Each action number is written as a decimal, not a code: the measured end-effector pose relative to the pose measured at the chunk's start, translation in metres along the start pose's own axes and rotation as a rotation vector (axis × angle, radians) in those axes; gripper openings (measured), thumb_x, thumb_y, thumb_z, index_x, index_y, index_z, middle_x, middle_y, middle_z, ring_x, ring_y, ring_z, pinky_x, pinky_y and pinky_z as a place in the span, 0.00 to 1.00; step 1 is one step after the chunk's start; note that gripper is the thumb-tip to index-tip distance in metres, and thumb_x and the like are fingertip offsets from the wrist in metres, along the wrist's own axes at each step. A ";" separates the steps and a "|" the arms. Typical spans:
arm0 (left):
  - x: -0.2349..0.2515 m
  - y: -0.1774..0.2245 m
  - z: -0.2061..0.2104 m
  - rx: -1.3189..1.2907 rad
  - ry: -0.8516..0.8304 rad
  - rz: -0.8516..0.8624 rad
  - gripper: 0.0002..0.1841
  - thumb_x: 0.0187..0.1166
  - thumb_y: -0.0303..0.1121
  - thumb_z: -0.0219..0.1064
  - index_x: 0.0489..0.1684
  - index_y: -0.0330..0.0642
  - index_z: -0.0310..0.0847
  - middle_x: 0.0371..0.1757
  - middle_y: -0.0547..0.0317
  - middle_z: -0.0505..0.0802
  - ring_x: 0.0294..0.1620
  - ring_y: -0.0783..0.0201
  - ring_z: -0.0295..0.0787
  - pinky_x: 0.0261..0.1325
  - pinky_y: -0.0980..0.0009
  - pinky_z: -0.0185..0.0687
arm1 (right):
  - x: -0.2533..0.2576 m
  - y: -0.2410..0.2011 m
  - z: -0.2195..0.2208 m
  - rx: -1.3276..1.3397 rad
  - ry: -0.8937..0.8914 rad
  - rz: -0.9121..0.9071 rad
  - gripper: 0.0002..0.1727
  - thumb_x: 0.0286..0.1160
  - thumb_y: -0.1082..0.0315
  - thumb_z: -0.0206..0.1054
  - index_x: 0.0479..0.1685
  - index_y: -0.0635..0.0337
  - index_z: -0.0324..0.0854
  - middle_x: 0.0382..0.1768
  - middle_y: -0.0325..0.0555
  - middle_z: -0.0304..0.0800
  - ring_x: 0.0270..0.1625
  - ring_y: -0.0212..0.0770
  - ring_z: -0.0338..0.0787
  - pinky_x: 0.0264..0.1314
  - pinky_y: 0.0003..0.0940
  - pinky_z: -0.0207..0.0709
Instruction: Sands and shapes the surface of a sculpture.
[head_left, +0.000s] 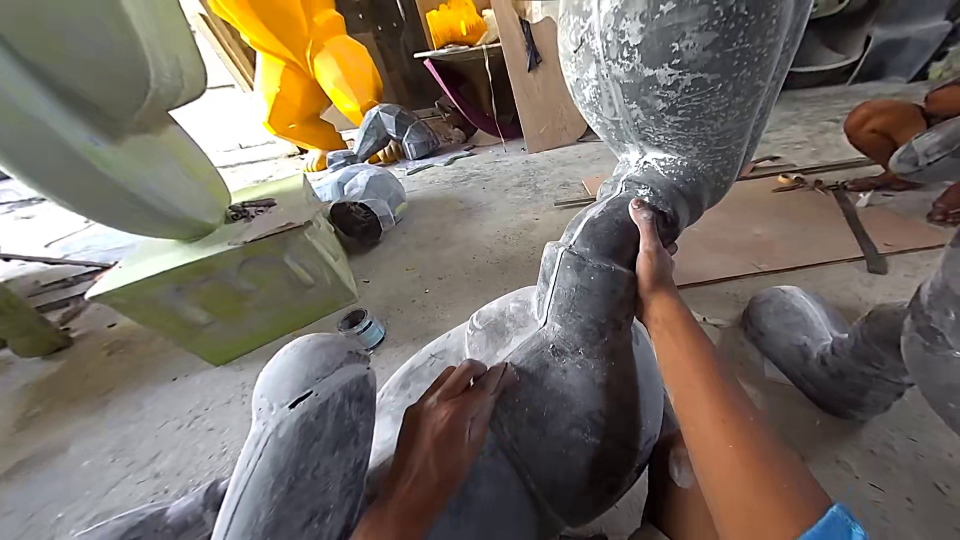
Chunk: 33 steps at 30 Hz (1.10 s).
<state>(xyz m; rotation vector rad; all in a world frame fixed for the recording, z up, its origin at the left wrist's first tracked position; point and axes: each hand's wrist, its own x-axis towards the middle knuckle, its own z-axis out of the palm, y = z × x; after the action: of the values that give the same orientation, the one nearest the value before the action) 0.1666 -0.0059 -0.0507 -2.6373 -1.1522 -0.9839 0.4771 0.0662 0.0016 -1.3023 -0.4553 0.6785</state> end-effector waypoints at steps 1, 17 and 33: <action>0.006 0.005 0.003 0.010 0.010 0.004 0.15 0.88 0.44 0.59 0.57 0.61 0.94 0.43 0.67 0.92 0.40 0.68 0.90 0.37 0.66 0.87 | 0.000 0.001 -0.001 -0.003 0.005 -0.002 0.74 0.42 0.14 0.71 0.92 0.52 0.48 0.73 0.53 0.81 0.71 0.45 0.85 0.71 0.50 0.83; 0.015 0.017 0.013 0.068 -0.074 0.027 0.20 0.90 0.43 0.55 0.77 0.71 0.81 0.50 0.57 0.90 0.41 0.60 0.90 0.38 0.61 0.89 | -0.002 0.003 -0.001 0.021 -0.043 -0.028 0.67 0.48 0.15 0.69 0.88 0.50 0.57 0.71 0.49 0.83 0.70 0.42 0.86 0.70 0.48 0.83; 0.028 0.003 -0.004 -0.043 -0.133 0.075 0.19 0.89 0.48 0.57 0.73 0.64 0.85 0.32 0.68 0.88 0.28 0.66 0.84 0.31 0.62 0.81 | -0.004 0.002 0.005 0.079 -0.137 -0.176 0.47 0.69 0.25 0.64 0.81 0.50 0.70 0.64 0.40 0.90 0.66 0.37 0.90 0.70 0.43 0.86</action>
<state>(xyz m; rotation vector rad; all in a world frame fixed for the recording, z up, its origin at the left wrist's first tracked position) 0.1806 0.0079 -0.0303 -2.7949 -1.0587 -0.8416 0.4703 0.0677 0.0009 -1.1312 -0.6405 0.6339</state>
